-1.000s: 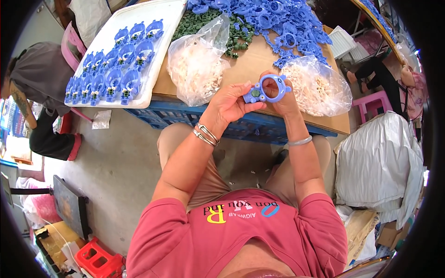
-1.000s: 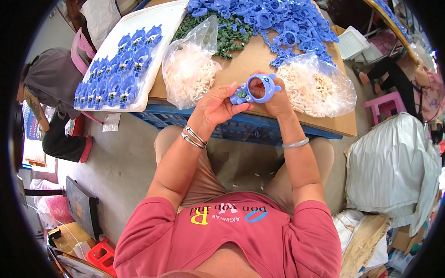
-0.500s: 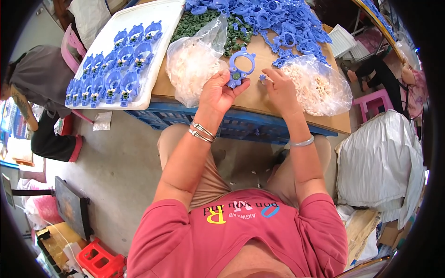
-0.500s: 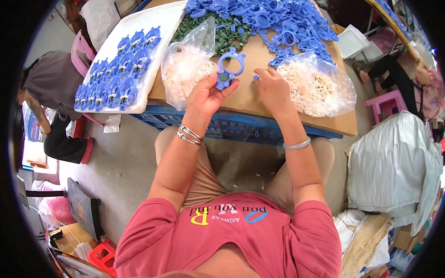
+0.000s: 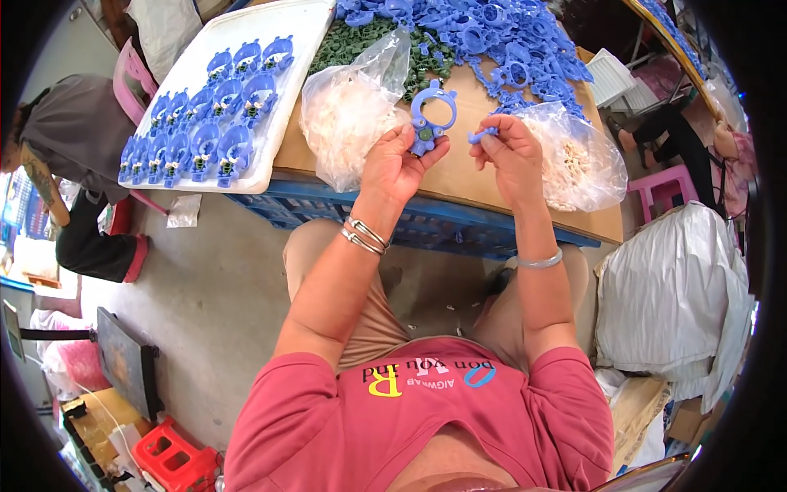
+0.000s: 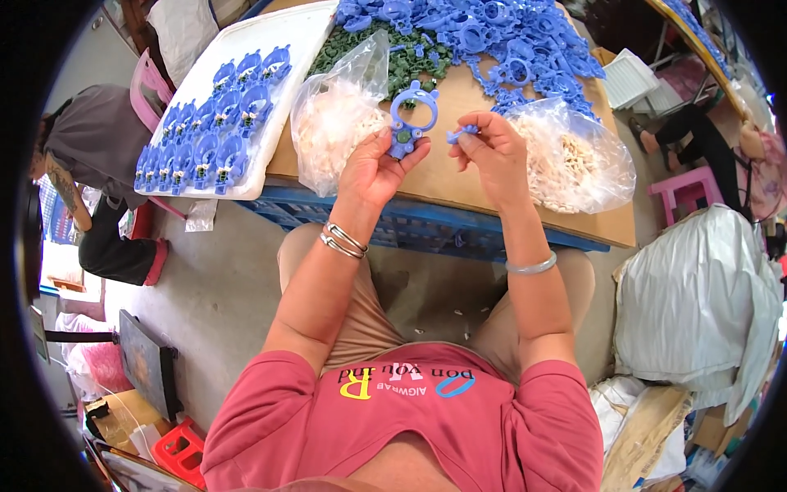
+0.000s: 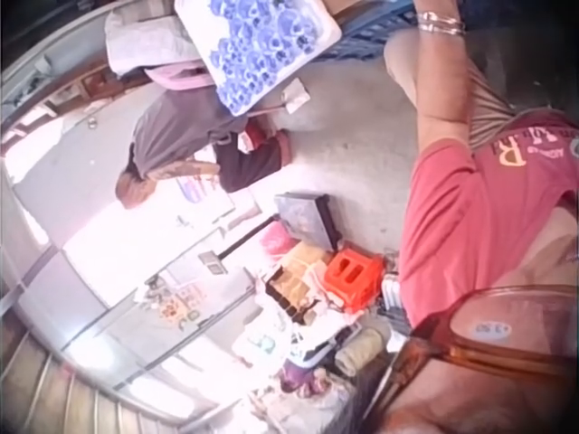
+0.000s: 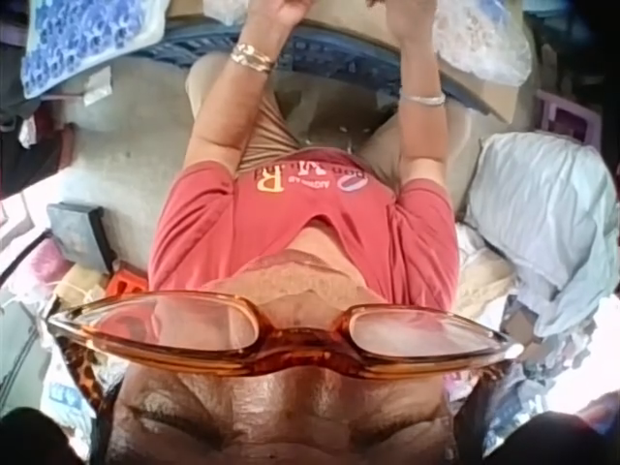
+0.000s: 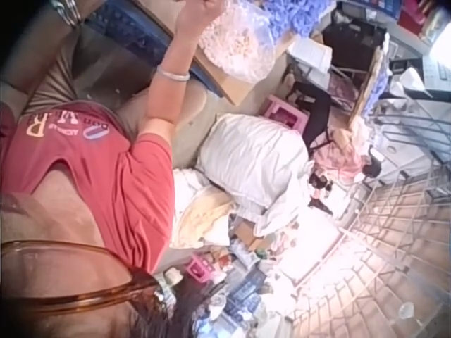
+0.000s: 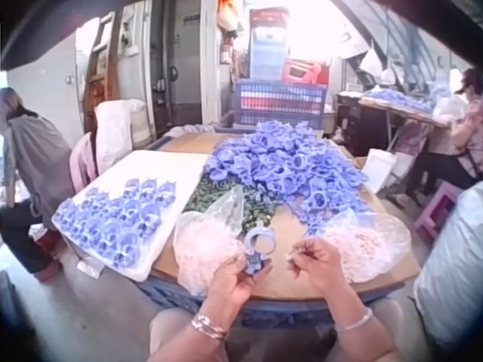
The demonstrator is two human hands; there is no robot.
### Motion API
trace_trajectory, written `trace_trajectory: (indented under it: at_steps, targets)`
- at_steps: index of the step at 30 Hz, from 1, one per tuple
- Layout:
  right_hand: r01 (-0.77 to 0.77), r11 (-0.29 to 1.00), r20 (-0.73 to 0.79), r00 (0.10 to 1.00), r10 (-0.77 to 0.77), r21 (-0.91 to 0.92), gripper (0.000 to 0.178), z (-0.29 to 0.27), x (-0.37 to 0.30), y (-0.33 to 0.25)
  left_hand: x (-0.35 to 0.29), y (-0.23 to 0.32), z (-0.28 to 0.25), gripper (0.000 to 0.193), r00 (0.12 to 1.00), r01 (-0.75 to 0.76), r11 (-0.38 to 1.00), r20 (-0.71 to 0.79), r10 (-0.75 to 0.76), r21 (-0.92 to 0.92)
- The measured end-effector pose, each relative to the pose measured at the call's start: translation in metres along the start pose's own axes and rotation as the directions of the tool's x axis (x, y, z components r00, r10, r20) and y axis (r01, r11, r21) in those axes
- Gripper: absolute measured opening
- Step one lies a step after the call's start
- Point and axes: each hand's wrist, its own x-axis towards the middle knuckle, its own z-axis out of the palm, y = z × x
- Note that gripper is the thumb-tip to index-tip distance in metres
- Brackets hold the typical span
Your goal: Assembling small white decorations onto blue circular plastic frames in a workshop setting.
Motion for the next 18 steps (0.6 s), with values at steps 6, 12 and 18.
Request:
trace_trajectory:
  at_steps: [6, 12, 18]
  targets:
    - [-0.076, 0.983, 0.151, 0.987, 0.051, 0.168, 0.018, 0.005, -0.007, -0.002, -0.002, -0.001, -0.002, 0.015, 0.998, -0.009, 1.000, 0.064, 0.008, 0.012]
    - [-0.051, 0.960, 0.160, 0.987, 0.006, 0.277, 0.016, 0.009, -0.008, 0.006, -0.006, -0.004, 0.002, 0.015, 0.997, -0.012, 0.996, 0.078, 0.006, 0.088]
    - [0.019, 0.972, 0.174, 0.983, -0.062, 0.236, 0.017, 0.011, -0.008, 0.011, -0.006, -0.009, 0.000, 0.016, 0.989, -0.110, 0.968, 0.126, 0.083, 0.226]
